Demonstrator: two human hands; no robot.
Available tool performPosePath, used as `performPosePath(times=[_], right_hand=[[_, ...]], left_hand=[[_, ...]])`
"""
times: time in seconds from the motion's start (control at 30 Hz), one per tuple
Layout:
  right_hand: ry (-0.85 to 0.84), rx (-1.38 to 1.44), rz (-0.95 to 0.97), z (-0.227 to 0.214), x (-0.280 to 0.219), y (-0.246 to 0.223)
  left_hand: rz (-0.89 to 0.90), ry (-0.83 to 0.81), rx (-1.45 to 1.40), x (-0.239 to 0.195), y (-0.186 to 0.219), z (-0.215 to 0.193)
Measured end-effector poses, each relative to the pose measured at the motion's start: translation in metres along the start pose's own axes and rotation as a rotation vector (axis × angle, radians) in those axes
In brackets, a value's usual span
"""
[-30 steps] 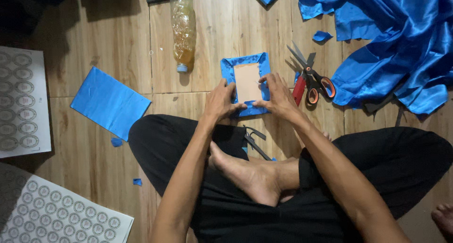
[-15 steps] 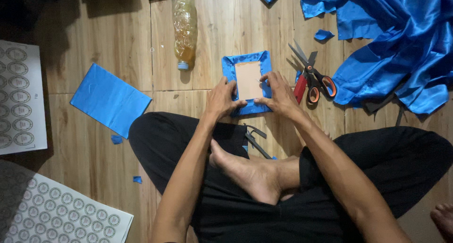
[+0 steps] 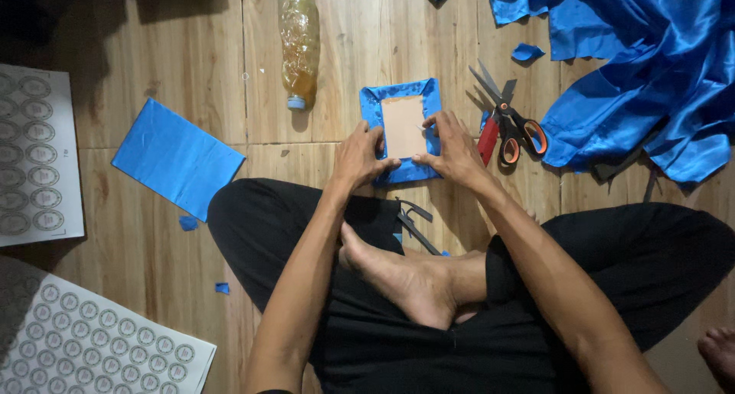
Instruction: The person sits on the floor and smooths blue fabric onto a rectangular board using a plastic bottle. They then pick up a blue-covered box and place it inside a larger purple box.
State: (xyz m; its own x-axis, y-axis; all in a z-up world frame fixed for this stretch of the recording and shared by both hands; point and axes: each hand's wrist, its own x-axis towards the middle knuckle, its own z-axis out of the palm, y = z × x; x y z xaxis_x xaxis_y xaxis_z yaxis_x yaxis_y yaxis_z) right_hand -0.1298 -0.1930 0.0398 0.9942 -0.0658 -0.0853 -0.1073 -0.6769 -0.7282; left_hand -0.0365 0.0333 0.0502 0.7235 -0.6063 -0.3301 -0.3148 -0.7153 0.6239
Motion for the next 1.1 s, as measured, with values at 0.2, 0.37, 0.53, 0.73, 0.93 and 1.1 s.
performPosePath(times=[0.2, 0.37, 0.53, 0.73, 0.93, 1.1], right_hand=[[0.000, -0.011, -0.004, 0.001, -0.002, 0.001], [0.001, 0.013, 0.015, 0.001, -0.004, -0.001], [0.017, 0.009, -0.028, 0.000, -0.004, 0.003], [-0.006, 0.112, -0.172, -0.008, -0.004, 0.017], [-0.075, 0.047, -0.159, -0.012, -0.012, 0.010], [-0.116, 0.020, -0.142, -0.016, -0.012, 0.006]], left_hand=[[0.018, 0.000, -0.020, -0.001, 0.000, -0.002], [0.010, 0.003, -0.023, -0.001, 0.000, -0.003], [0.014, -0.010, -0.020, 0.001, -0.001, -0.002], [0.044, -0.035, -0.025, 0.002, -0.003, -0.004], [0.071, -0.028, 0.071, -0.010, 0.015, -0.014], [0.061, -0.059, 0.168, -0.001, -0.001, -0.001]])
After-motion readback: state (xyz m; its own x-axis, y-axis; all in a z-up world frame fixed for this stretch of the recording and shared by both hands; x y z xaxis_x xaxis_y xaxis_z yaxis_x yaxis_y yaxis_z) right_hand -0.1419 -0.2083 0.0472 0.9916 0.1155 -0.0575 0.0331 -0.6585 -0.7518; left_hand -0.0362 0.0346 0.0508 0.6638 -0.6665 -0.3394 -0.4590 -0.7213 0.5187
